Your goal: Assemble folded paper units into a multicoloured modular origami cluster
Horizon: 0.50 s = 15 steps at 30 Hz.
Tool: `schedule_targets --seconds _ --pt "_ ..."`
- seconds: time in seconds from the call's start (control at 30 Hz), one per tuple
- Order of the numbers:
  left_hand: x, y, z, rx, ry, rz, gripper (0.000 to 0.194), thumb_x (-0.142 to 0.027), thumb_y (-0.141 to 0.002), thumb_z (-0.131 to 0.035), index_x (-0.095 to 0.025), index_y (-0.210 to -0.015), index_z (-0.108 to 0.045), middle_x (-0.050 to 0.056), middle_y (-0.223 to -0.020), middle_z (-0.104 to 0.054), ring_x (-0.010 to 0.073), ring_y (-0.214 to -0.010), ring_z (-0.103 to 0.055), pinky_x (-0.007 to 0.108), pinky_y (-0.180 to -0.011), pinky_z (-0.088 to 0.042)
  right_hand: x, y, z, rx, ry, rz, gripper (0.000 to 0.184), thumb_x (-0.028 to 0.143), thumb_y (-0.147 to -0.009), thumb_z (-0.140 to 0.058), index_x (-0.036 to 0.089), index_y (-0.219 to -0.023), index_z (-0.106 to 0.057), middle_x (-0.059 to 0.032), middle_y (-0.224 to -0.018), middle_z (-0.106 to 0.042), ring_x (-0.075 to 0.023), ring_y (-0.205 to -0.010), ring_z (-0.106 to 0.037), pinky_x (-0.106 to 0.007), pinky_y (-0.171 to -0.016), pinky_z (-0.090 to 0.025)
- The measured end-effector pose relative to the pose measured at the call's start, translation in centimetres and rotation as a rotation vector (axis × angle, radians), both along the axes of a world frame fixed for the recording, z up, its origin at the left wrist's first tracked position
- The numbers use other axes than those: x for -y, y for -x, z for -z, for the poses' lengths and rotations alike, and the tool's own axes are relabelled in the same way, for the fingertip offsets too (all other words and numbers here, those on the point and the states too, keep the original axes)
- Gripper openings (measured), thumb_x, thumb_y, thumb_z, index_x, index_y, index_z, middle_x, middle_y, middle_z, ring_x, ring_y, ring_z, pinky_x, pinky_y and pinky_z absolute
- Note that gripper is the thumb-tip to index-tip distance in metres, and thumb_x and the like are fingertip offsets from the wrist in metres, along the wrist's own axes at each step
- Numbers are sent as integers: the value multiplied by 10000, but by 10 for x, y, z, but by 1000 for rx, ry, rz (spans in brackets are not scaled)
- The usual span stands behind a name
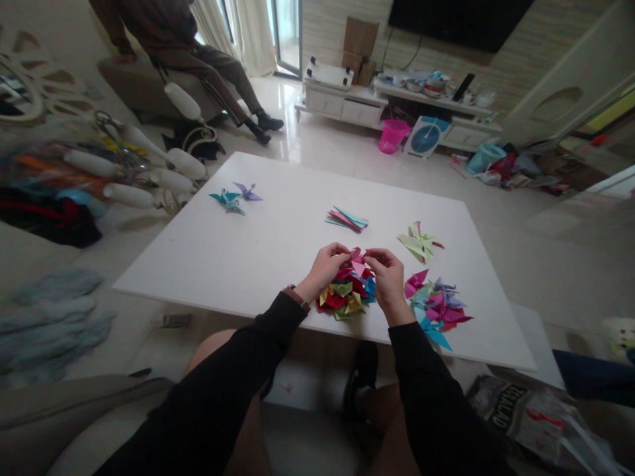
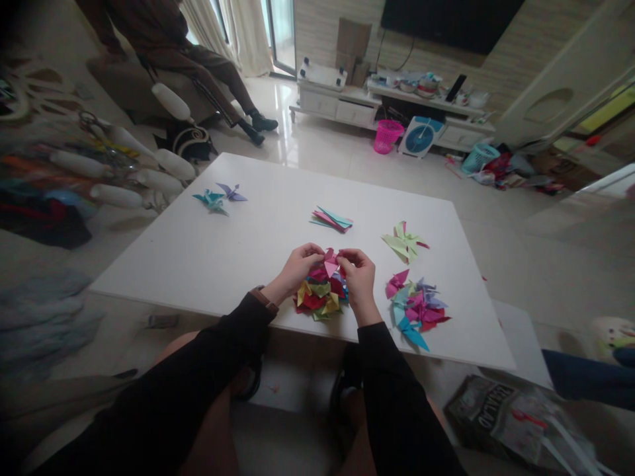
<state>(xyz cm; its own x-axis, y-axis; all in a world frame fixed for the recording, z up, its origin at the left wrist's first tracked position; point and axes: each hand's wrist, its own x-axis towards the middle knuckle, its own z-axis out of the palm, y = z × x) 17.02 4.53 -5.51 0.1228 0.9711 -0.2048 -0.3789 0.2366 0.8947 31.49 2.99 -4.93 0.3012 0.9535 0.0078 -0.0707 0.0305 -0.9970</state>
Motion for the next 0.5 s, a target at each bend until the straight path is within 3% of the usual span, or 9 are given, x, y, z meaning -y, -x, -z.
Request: schedule_targets --seconds 0.13,0.27,0.4,0.5 --pt "0 2 -3 -4 3 6 62 -134 -729 -677 -134 -763 -625 1 -741 -623 74 -644 -597 206 -665 -506 0 0 0 62 11 -54 154 306 -656 -789 208 -757 -727 -17 -764 -723 -172 -714 -639 -306 -672 -503" --pt "-1 4 -5 15 37 5 47 -128 -731 -651 -135 -757 -613 22 -756 -637 101 -674 -631 229 -676 -527 2 -12 -7 295 -16 -70 131 320 -703 -756 207 -751 -711 -20 -724 -705 -178 -666 -632 -305 -629 -488" --pt "-2 9 -8 -7 77 -12 57 -133 -727 -643 -141 -765 -601 43 -832 -660 137 -738 -673 267 -707 -555 8 -55 -13 719 -46 -14 64 250 -757 -654 208 -766 -702 -23 -722 -710 -181 -670 -646 -305 -662 -467" --pt "-2 12 -12 -35 85 -18 49 -142 -735 -633 -145 -770 -600 36 -835 -651 130 -721 -663 263 -696 -547 16 -99 -7 1002 86 -1 93 239 -763 -632 205 -766 -718 -29 -703 -716 -191 -693 -651 -299 -675 -442"
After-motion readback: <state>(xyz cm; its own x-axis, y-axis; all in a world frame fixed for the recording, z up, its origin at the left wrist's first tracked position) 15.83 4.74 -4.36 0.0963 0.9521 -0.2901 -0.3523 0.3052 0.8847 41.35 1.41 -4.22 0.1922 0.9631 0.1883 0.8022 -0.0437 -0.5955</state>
